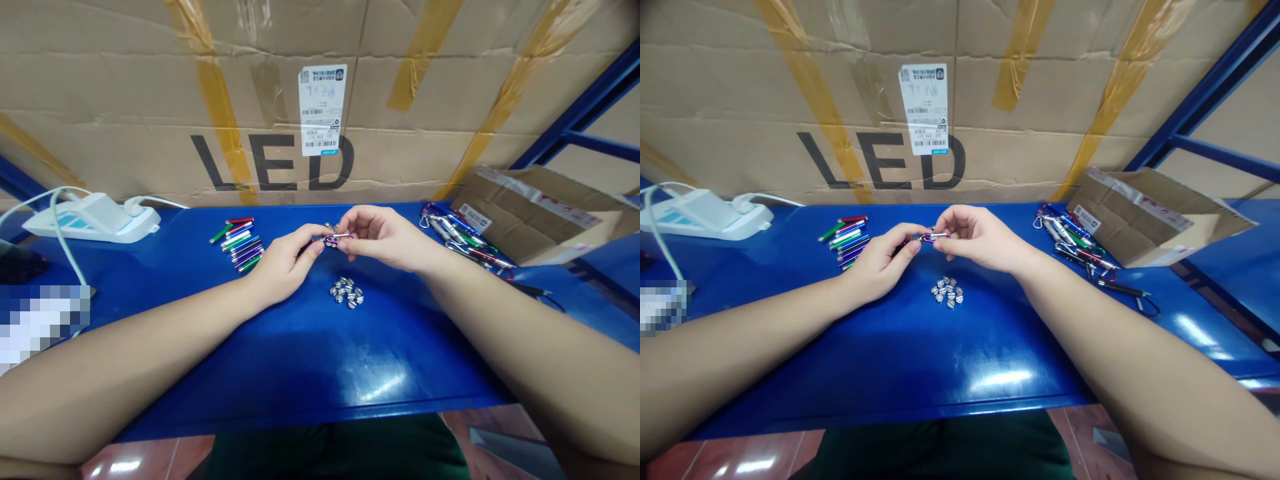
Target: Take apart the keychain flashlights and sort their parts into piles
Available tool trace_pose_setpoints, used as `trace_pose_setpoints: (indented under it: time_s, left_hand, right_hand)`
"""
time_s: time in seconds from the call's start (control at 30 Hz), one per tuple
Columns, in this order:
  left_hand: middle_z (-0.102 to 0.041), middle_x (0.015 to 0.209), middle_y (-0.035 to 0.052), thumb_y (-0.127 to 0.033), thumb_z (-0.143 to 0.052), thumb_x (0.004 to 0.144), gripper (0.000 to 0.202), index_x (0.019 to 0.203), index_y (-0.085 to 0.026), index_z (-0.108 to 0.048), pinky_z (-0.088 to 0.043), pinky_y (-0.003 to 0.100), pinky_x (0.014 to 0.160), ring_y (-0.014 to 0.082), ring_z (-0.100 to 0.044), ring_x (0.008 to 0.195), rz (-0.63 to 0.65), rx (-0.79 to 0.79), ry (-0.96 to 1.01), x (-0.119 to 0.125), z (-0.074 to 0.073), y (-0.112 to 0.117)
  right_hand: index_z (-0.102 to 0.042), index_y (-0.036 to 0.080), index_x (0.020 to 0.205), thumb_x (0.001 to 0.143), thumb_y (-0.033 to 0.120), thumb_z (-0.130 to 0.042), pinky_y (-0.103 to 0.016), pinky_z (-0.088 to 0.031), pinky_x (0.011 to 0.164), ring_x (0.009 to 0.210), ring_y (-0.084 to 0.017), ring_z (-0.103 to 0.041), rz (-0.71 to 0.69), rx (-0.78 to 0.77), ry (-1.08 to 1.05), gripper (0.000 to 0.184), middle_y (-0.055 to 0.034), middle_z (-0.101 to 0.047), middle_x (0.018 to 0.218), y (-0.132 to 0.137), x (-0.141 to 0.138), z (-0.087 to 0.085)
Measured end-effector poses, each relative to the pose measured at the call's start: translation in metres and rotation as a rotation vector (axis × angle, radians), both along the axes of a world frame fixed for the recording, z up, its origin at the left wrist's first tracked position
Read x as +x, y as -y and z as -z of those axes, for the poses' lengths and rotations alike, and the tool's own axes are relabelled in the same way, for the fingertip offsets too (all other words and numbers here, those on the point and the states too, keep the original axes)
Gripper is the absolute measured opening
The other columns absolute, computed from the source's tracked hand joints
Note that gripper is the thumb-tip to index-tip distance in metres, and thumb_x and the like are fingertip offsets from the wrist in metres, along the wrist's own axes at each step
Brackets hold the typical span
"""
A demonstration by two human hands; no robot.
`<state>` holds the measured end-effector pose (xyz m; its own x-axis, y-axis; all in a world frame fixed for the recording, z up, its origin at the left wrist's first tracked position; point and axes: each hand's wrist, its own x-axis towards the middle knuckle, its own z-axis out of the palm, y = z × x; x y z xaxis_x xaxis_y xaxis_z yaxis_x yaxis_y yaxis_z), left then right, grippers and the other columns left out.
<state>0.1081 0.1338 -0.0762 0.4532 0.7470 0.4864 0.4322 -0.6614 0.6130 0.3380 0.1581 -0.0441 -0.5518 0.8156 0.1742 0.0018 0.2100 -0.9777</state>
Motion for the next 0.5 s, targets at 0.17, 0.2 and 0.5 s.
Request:
trace_pose_setpoints:
  time_s: [0.17, 0.2, 0.5]
  left_hand:
    - [-0.074, 0.128, 0.0074, -0.033, -0.049, 0.108, 0.027, 0.127, -0.021, -0.063, -0.053, 0.036, 0.104, 0.022, -0.069, 0.118, -0.022, -0.011, 0.044, 0.0, -0.001, 0.001]
    - [-0.074, 0.126, 0.0072, -0.033, -0.05, 0.107, 0.026, 0.127, -0.021, -0.063, -0.054, 0.035, 0.1, 0.0215, -0.07, 0.114, -0.02, -0.019, 0.042, 0.0, -0.001, 0.002]
    - [-0.067, 0.085, -0.0008, -0.033, -0.054, 0.104, 0.028, 0.128, -0.018, -0.051, -0.048, 0.029, 0.069, 0.0138, -0.062, 0.071, -0.005, -0.074, -0.02, -0.001, 0.003, 0.003]
  right_hand:
    - [-0.07, 0.018, 0.093, 0.071, 0.032, -0.094, -0.025, -0.054, 0.056, 0.063, -0.011, -0.061, 0.034, -0.11, -0.066, 0.035, 0.0015, -0.068, 0.073, -0.001, -0.001, 0.002]
    - [-0.07, 0.018, 0.093, 0.071, 0.032, -0.094, -0.024, -0.054, 0.057, 0.063, -0.011, -0.061, 0.06, -0.136, -0.099, 0.036, 0.0014, -0.069, 0.074, -0.002, -0.001, 0.003]
    - [-0.071, 0.019, 0.091, 0.069, 0.034, -0.096, -0.03, -0.061, 0.074, 0.073, -0.014, -0.071, 0.127, -0.16, -0.223, 0.036, -0.001, -0.075, 0.08, -0.001, -0.012, 0.01]
